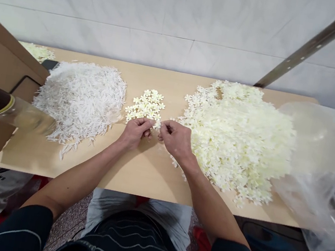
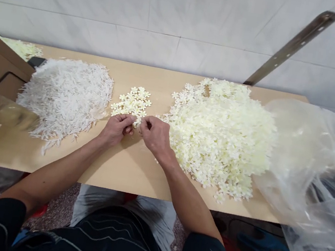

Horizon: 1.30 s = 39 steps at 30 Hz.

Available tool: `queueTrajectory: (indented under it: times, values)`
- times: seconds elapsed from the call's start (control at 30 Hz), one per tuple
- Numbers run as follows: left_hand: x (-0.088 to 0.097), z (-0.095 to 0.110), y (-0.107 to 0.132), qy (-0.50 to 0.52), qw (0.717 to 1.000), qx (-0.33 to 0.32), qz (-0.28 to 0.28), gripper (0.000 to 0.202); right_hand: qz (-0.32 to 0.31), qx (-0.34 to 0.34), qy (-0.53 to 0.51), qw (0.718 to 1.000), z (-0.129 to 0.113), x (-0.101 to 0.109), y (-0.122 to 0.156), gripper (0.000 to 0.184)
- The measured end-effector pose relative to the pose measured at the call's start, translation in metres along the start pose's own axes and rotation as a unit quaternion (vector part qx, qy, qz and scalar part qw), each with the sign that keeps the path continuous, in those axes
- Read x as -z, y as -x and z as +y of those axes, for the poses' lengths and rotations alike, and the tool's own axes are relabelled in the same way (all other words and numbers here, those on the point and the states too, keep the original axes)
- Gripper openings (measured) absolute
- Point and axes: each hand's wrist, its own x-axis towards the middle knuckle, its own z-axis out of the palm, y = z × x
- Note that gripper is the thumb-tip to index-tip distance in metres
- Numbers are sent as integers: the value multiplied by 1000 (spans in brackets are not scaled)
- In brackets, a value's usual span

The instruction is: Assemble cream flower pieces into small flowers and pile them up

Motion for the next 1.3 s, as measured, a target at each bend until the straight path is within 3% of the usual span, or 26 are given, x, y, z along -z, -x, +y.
queueTrajectory:
  times: [0.2, 0.43, 0.77, 1.0, 1.2, 1.3]
  values:
    - [0, 5, -2, 10, 1000, -4, 4, 37, -11, -91, -142, 986, -8, 4, -2, 18]
    - [1, 11, 0, 33, 999, -2, 1, 39, -38, -121, -242, 962, -9, 13, -5, 25]
    - [3, 7, 1, 64, 993, 71, -64, 42, -30, -109, -178, 977, -7, 16, -5, 31]
    - [3, 6, 1, 91, 986, 130, -52, 42, -30, -112, -145, 983, -6, 12, -6, 28]
    - [5, 12, 2, 79, 989, 119, -35, 28, -18, -119, -142, 983, -9, 12, -6, 25]
    - [5, 13, 2, 68, 991, 110, -38, 32, 11, -91, -98, 991, -8, 8, -5, 24]
